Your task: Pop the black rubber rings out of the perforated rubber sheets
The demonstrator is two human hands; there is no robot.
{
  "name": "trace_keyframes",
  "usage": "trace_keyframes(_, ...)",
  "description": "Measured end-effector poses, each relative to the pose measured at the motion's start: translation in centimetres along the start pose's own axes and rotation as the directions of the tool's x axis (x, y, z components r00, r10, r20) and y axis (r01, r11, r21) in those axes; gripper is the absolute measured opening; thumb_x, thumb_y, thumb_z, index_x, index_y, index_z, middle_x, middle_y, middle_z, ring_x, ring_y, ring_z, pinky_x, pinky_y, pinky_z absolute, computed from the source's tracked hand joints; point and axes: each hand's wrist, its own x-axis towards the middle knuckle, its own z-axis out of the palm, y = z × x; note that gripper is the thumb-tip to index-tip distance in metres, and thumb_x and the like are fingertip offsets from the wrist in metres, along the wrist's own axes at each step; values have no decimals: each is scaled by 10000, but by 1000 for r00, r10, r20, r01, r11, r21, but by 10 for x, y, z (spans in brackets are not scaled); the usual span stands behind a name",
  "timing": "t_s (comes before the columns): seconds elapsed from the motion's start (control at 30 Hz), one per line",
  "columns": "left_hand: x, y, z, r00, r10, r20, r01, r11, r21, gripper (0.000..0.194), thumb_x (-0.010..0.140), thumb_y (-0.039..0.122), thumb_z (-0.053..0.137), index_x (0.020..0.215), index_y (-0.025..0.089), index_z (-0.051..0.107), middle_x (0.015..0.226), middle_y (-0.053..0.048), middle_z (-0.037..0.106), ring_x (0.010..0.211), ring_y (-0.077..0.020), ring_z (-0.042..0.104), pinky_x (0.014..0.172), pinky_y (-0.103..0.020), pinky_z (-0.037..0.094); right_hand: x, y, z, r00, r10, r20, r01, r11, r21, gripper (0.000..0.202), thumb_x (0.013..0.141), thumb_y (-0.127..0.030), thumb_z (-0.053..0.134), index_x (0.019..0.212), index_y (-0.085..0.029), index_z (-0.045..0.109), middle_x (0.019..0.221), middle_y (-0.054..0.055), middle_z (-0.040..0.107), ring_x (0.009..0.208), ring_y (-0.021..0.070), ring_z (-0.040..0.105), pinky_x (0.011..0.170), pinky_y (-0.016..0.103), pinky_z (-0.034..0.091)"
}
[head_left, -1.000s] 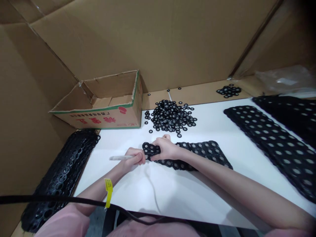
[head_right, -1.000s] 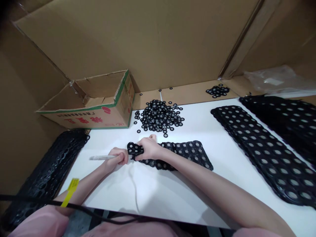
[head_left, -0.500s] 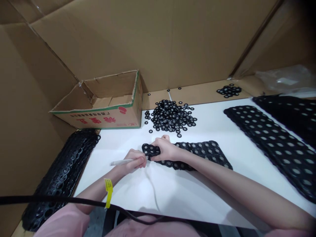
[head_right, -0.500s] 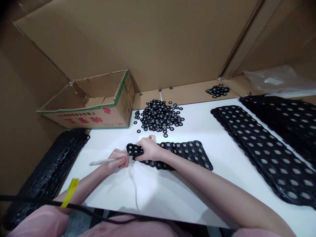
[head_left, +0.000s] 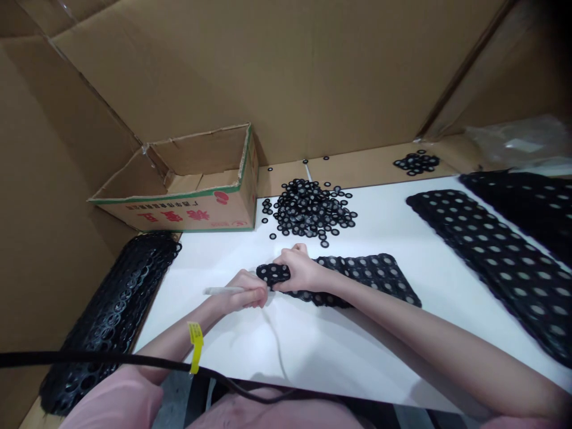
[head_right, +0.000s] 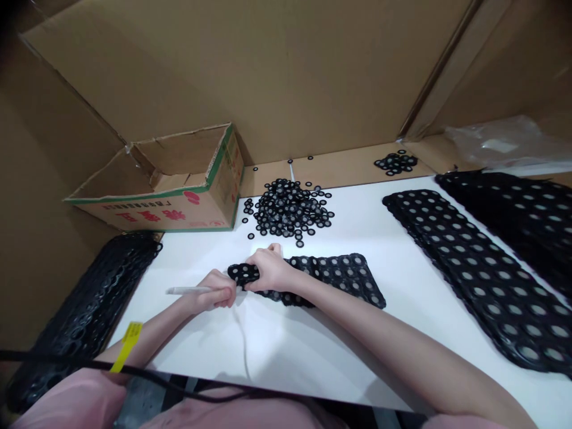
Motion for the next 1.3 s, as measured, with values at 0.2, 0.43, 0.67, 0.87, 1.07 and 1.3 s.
trace_keyframes(0.2,0,-12,-2,997,-50,-57,39,982,-183,519,859,507,548,560,87,613,422,-15,473,361,-72,404,378,-208,269,1,0,-3,1000,14,27,-13,1000,-19,316,657,-428,725,625,-159,564,606,-25,535,695,172,507,764,325,226)
trace_keyframes(0.43,1,-28,-19,967,-102,-235,2,920,-392,571,788,606,576,497,119,515,386,-9,462,309,-66,327,342,-217,196,2,7,-12,999,41,32,-38,996,-77,488,577,-563,777,813,-170,609,766,39,671,786,260,589,802,364,251)
trace_keyframes(0.67,11,-24,-33,899,-56,-435,-103,937,-334,503,813,535,583,531,121,534,432,9,442,372,-67,321,398,-232,180,13,6,-4,989,58,-135,-54,998,34,165,899,-375,554,905,-213,582,971,30,695,929,232,611,818,361,259)
trace_keyframes(0.87,9,-30,-31,900,-46,-433,-62,971,-230,517,846,536,555,574,98,592,494,-15,488,428,-75,345,442,-245,192,26,3,12,969,2,-245,-12,999,-37,55,866,-206,606,815,-191,592,900,31,666,951,218,575,805,358,257)
trace_keyframes(1.07,10,-28,-29,918,-43,-393,-19,988,-151,504,880,520,520,629,94,617,538,-15,494,481,-84,358,488,-247,226,26,10,21,940,-5,-341,19,999,38,89,837,-217,647,775,-190,589,923,19,640,980,204,557,846,370,255)
trace_keyframes(1.3,9,-25,-28,915,-29,-403,-14,994,-105,519,892,535,486,636,101,610,544,-13,481,504,-94,366,513,-248,250,25,12,22,930,-18,-367,51,995,80,87,829,-227,653,764,-199,602,899,16,654,947,205,570,840,373,261)
